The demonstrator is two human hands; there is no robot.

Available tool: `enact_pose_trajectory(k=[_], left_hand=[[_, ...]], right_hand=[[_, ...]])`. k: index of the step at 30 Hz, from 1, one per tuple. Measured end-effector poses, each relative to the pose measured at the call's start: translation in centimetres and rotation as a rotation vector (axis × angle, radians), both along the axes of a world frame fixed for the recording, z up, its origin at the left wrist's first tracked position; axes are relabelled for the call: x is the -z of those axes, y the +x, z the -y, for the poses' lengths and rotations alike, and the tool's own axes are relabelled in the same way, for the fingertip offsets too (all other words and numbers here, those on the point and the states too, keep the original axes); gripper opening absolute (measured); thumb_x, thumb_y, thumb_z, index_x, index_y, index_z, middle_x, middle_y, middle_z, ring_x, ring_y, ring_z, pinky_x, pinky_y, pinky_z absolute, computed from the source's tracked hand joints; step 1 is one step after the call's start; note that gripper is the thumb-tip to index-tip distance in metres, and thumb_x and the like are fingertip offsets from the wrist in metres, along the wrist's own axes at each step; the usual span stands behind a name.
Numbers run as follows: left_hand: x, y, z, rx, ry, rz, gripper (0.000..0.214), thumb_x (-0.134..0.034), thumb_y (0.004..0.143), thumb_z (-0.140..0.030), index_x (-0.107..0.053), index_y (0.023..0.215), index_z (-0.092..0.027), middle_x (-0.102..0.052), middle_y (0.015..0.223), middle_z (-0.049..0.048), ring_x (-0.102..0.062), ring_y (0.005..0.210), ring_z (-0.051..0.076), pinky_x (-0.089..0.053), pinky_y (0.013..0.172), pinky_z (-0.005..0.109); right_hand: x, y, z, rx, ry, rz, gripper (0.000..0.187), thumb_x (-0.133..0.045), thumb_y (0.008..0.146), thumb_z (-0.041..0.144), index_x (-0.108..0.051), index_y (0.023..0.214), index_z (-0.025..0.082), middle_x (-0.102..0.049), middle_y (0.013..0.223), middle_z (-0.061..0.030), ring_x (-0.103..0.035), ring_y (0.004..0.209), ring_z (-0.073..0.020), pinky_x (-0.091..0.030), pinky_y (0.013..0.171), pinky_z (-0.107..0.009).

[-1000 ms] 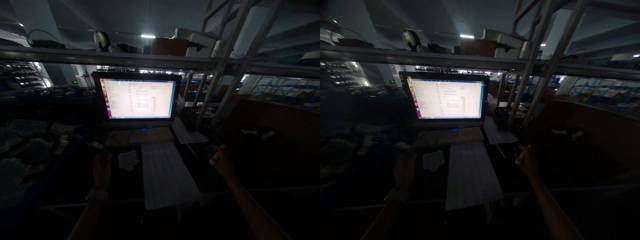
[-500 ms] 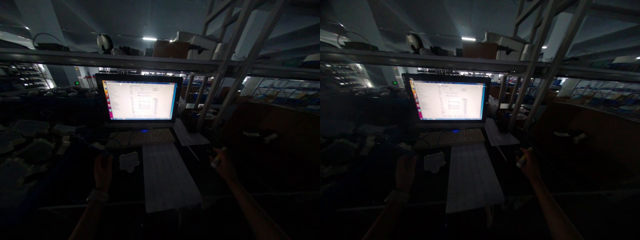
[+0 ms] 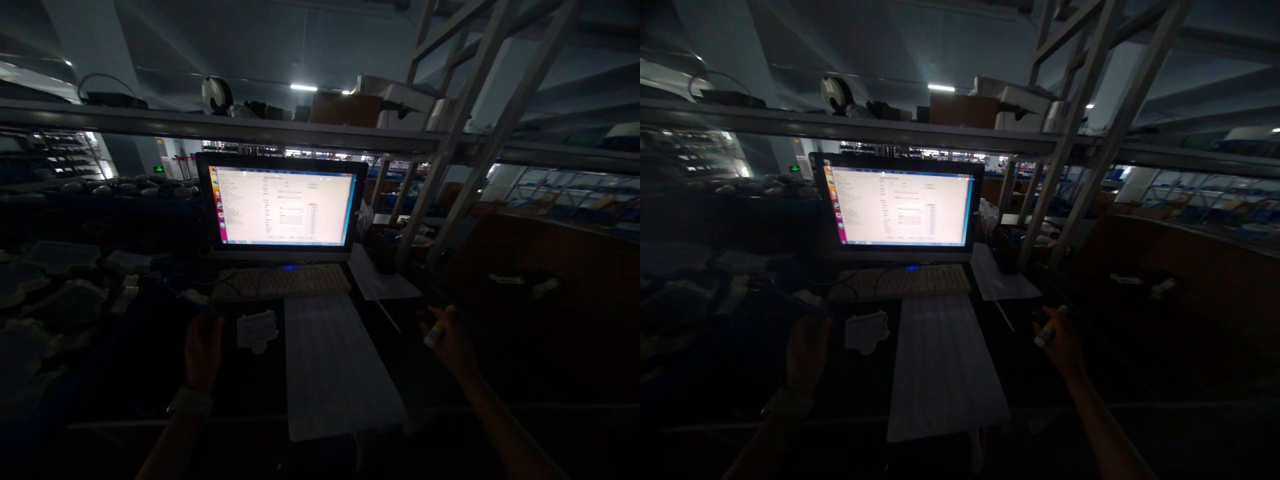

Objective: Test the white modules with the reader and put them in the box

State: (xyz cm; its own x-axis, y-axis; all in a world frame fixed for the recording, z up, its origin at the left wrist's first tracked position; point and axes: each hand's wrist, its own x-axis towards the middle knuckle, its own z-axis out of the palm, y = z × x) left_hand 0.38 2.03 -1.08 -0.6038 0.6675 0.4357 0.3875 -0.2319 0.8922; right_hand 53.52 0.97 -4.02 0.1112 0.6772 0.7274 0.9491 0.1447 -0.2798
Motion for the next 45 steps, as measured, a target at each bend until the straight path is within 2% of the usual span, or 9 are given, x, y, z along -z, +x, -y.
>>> enact_pose_trajectory(k=[13, 17, 24, 34, 39, 45], left_hand=[[0.3, -0.2, -0.3, 0.003, -0.031, -0.025, 0.05, -0.061, 0.067, -0.06, -0.056, 0.092, -0.018, -0.064, 0.093, 0.0099, -0.062, 0.086, 0.025, -0.051, 0.076, 0.039], [0.5, -0.2, -0.5, -0.003, 0.01, -0.031, 0.054, -0.061, 0.066, -0.063, -0.056, 0.092, -0.017, -0.063, 0.089, 0.0098, -0.062, 0.083, 0.024, -0.052, 0.075, 0.04], [0.4, -0.1, -0.4, 0.006, 0.013, -0.032, 0.047, -0.061, 0.068, -0.058, -0.057, 0.092, -0.017, -0.064, 0.09, 0.0087, -0.062, 0.085, 0.022, -0.051, 0.076, 0.037], [0.7, -0.2, -0.9, 0.016, 0.026, 0.002, 0.045, -0.061, 0.067, -0.052, -0.055, 0.094, -0.017, -0.063, 0.092, 0.0082, -0.06, 0.084, 0.02, -0.05, 0.077, 0.035], [0.5, -0.2, -0.7, 0.018, 0.032, -0.044, 0.042, -0.061, 0.068, -0.049, -0.056, 0.094, -0.016, -0.063, 0.092, 0.009, -0.061, 0.084, 0.02, -0.05, 0.076, 0.034], [0.4, -0.1, -0.5, 0.021, 0.04, -0.053, 0.044, -0.06, 0.071, -0.053, -0.055, 0.095, -0.016, -0.063, 0.092, 0.0088, -0.062, 0.083, 0.02, -0.052, 0.075, 0.034]], right_hand=[[-0.5, -0.4, 0.4, 0.013, -0.024, -0.027, 0.042, -0.054, 0.08, 0.05, -0.056, 0.109, 0.019, -0.064, 0.106, -0.0135, -0.062, 0.098, -0.0307, -0.05, 0.086, -0.048], [-0.6, -0.5, 0.5, 0.01, -0.021, -0.032, 0.042, -0.055, 0.079, 0.05, -0.057, 0.108, 0.019, -0.064, 0.105, -0.0138, -0.062, 0.097, -0.0308, -0.05, 0.086, -0.047], [-0.3, -0.3, 0.5, 0.028, -0.03, -0.028, 0.045, -0.055, 0.078, 0.05, -0.056, 0.11, 0.019, -0.064, 0.108, -0.015, -0.061, 0.098, -0.0326, -0.049, 0.086, -0.049], [-1.1, -1.0, 0.9, 0.051, -0.081, -0.048, 0.046, -0.056, 0.077, 0.048, -0.056, 0.112, 0.018, -0.063, 0.111, -0.0157, -0.059, 0.103, -0.0332, -0.047, 0.089, -0.049], [-0.8, -0.8, 0.8, 0.051, -0.069, -0.055, 0.046, -0.056, 0.077, 0.048, -0.055, 0.112, 0.018, -0.063, 0.11, -0.0149, -0.059, 0.103, -0.0328, -0.047, 0.09, -0.05], [-0.7, -0.7, 0.8, 0.056, -0.079, -0.062, 0.046, -0.057, 0.077, 0.046, -0.055, 0.114, 0.019, -0.063, 0.112, -0.0145, -0.059, 0.104, -0.0329, -0.047, 0.09, -0.049]])
